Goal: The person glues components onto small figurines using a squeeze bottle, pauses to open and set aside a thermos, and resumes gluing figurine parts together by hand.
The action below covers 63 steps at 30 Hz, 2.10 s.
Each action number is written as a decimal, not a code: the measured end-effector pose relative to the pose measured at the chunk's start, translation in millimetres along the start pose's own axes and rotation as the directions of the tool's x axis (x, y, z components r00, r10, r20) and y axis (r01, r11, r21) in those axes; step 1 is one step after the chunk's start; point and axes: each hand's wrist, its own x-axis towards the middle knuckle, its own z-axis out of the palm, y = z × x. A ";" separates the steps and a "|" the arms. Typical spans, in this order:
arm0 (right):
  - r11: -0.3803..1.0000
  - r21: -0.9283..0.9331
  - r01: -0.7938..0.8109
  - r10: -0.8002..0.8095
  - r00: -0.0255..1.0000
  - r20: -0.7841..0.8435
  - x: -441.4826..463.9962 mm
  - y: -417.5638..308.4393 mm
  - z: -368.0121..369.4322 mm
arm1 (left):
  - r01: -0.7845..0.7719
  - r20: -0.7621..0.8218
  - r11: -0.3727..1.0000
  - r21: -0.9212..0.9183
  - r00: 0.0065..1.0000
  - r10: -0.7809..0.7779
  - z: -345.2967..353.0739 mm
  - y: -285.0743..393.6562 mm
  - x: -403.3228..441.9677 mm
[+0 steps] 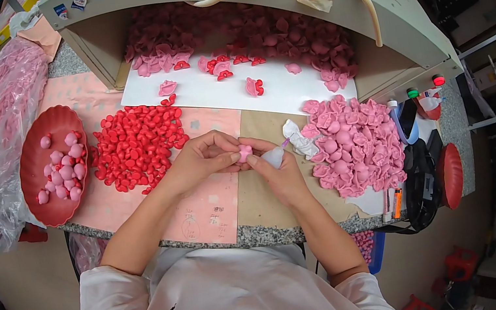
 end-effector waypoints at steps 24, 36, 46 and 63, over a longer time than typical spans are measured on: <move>0.982 -0.006 0.189 -0.189 0.982 -0.018 2.7 13.0 -5.0 | -0.275 0.074 0.956 0.099 0.961 0.268 5.4 -14.5 4.4; 0.941 -0.152 0.302 -0.306 0.952 0.001 1.7 14.6 -2.9 | -0.322 0.026 0.911 0.256 0.945 0.327 15.6 -13.6 -2.3; 0.886 -0.348 0.306 -0.324 0.946 0.005 4.9 -6.4 4.0 | -0.325 0.039 0.755 0.569 0.928 0.370 15.0 5.3 -9.4; 0.902 -0.406 0.149 -0.273 0.924 -0.268 2.5 8.6 -14.7 | 0.602 -0.317 -0.002 0.798 0.422 0.849 -160.6 87.1 -142.4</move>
